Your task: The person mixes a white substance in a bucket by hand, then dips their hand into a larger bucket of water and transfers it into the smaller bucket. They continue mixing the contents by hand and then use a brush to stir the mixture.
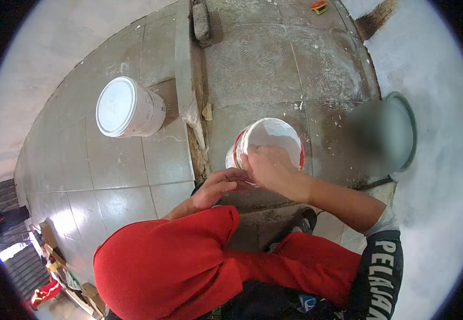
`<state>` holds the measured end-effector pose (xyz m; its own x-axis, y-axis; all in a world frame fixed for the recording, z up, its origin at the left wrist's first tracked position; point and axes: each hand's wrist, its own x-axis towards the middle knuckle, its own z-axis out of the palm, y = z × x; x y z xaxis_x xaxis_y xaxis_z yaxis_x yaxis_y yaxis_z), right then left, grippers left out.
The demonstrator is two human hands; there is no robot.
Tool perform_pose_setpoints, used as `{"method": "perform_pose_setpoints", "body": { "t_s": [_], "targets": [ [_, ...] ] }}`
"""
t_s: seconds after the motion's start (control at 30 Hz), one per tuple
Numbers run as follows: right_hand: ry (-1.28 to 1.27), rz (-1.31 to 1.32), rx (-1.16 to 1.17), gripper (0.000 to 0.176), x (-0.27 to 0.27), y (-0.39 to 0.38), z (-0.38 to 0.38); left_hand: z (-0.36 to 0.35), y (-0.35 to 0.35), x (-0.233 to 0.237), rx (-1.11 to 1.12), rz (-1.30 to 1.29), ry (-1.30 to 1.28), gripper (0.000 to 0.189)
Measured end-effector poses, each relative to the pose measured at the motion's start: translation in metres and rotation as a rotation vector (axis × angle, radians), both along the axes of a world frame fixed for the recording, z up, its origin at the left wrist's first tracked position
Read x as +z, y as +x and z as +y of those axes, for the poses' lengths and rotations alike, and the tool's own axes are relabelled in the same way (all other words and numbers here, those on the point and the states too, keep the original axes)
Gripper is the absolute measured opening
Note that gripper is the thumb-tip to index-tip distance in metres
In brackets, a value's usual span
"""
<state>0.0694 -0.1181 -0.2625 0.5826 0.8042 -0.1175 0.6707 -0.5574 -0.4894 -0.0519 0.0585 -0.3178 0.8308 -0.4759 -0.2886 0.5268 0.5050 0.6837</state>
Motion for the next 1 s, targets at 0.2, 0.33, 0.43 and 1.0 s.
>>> {"method": "perform_pose_setpoints", "body": {
  "t_s": [0.2,0.33,0.43,1.0],
  "targets": [
    [0.094,0.1,-0.031,0.037,-0.027,0.0,0.003,0.001,0.0,-0.005,-0.005,0.005,-0.006,0.057],
    [0.161,0.224,0.028,0.036,-0.035,0.004,-0.002,0.003,-0.004,-0.01,-0.044,0.025,0.03,0.056],
    [0.163,0.334,0.077,0.035,-0.029,0.007,-0.004,0.0,-0.005,-0.01,-0.063,0.004,0.021,0.054],
    [0.239,0.666,0.13,0.037,-0.07,0.01,-0.022,-0.001,-0.009,-0.013,-0.083,0.081,0.013,0.045]
  ]
}}
